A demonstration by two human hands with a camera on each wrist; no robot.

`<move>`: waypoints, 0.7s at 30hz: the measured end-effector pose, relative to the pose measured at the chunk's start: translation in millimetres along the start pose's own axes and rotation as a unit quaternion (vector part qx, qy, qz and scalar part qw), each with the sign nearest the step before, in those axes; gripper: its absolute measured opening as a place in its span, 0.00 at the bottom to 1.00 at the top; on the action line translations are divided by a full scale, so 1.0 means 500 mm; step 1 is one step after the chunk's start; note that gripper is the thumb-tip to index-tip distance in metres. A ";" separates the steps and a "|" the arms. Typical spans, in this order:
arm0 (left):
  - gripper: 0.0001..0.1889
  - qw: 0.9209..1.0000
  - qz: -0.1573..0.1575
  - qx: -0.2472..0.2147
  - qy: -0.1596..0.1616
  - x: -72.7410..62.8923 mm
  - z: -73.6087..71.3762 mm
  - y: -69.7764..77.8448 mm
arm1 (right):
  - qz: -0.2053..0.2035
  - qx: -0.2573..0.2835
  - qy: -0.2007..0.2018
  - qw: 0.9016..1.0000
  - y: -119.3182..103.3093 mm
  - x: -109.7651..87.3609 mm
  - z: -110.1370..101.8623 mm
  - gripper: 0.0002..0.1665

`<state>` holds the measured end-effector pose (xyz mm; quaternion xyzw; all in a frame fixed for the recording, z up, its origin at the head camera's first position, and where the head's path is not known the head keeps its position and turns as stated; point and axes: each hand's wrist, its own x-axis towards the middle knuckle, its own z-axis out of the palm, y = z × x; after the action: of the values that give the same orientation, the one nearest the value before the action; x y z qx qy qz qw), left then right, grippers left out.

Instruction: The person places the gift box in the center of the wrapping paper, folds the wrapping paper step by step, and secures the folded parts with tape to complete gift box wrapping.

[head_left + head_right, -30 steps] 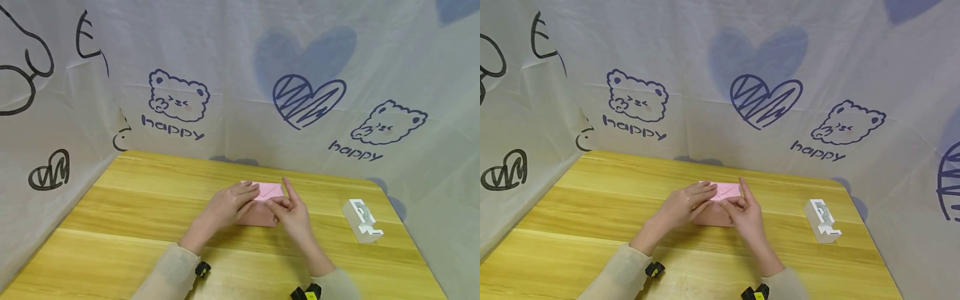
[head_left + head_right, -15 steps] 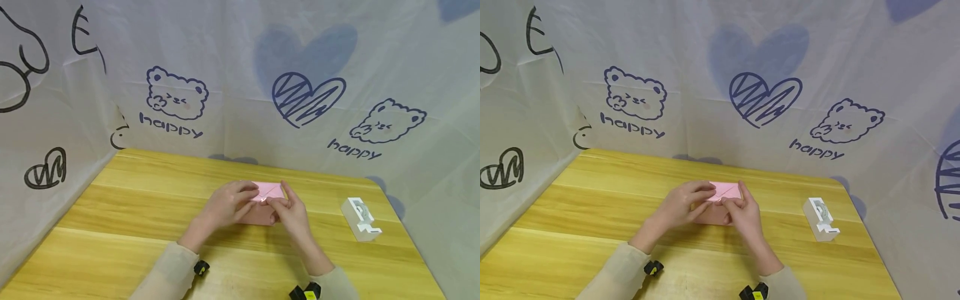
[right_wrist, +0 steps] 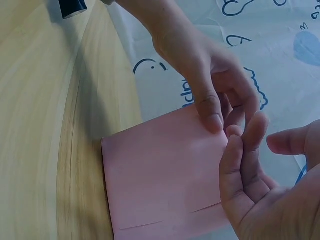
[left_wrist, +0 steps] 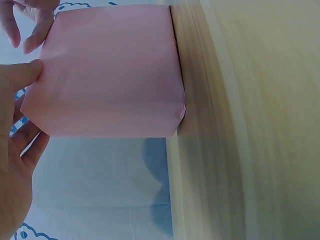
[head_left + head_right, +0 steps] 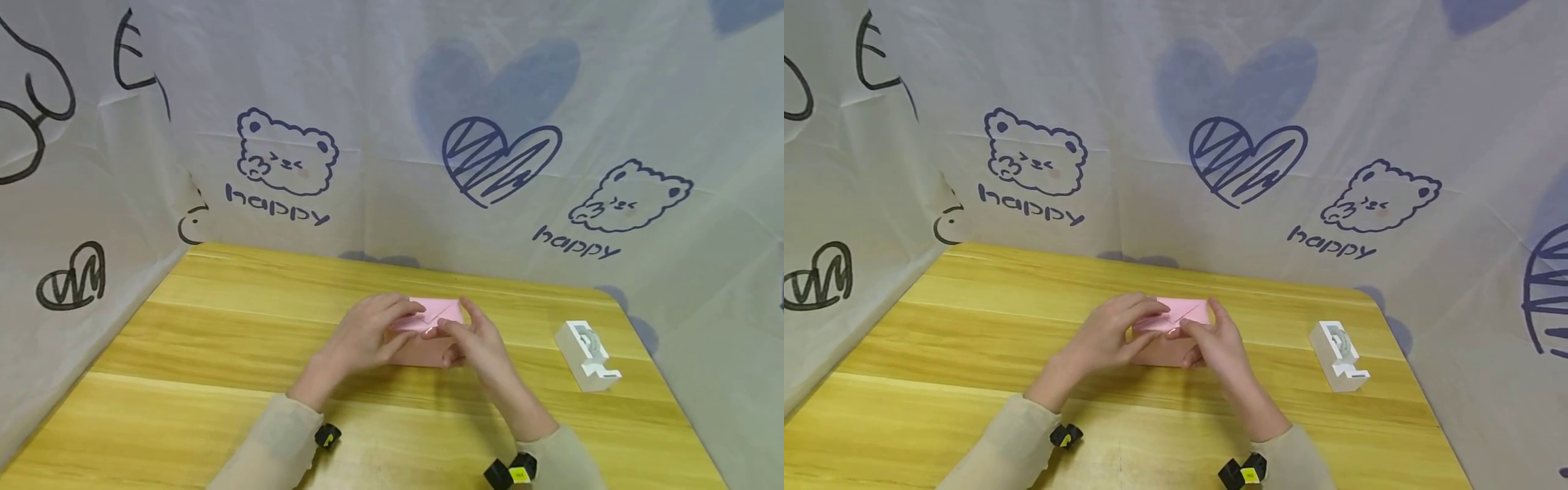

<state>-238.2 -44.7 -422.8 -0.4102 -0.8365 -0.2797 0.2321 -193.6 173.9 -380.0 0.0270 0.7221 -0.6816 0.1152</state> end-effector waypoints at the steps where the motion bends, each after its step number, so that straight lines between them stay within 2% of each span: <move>1: 0.19 1.000 0.003 0.005 -0.003 0.000 -0.001 0.000 | 0.002 -0.002 -0.001 1.000 -0.002 -0.001 -0.001 0.52; 6: 0.17 1.000 0.013 0.017 -0.013 0.003 -0.001 0.001 | 0.007 -0.003 -0.002 1.000 -0.004 0.000 -0.004 0.52; 13: 0.15 0.999 0.002 0.030 -0.036 0.004 0.000 0.004 | 0.012 0.007 -0.004 1.000 0.003 0.002 -0.005 0.51; 21: 0.14 0.998 -0.010 0.037 -0.043 0.004 0.003 0.004 | 0.009 0.007 0.012 1.000 0.021 -0.010 -0.004 0.50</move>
<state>-237.7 -41.4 -422.3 -0.4044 -0.8595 -0.2332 0.2082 -187.0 177.2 -389.0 0.0429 0.7184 -0.6851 0.1126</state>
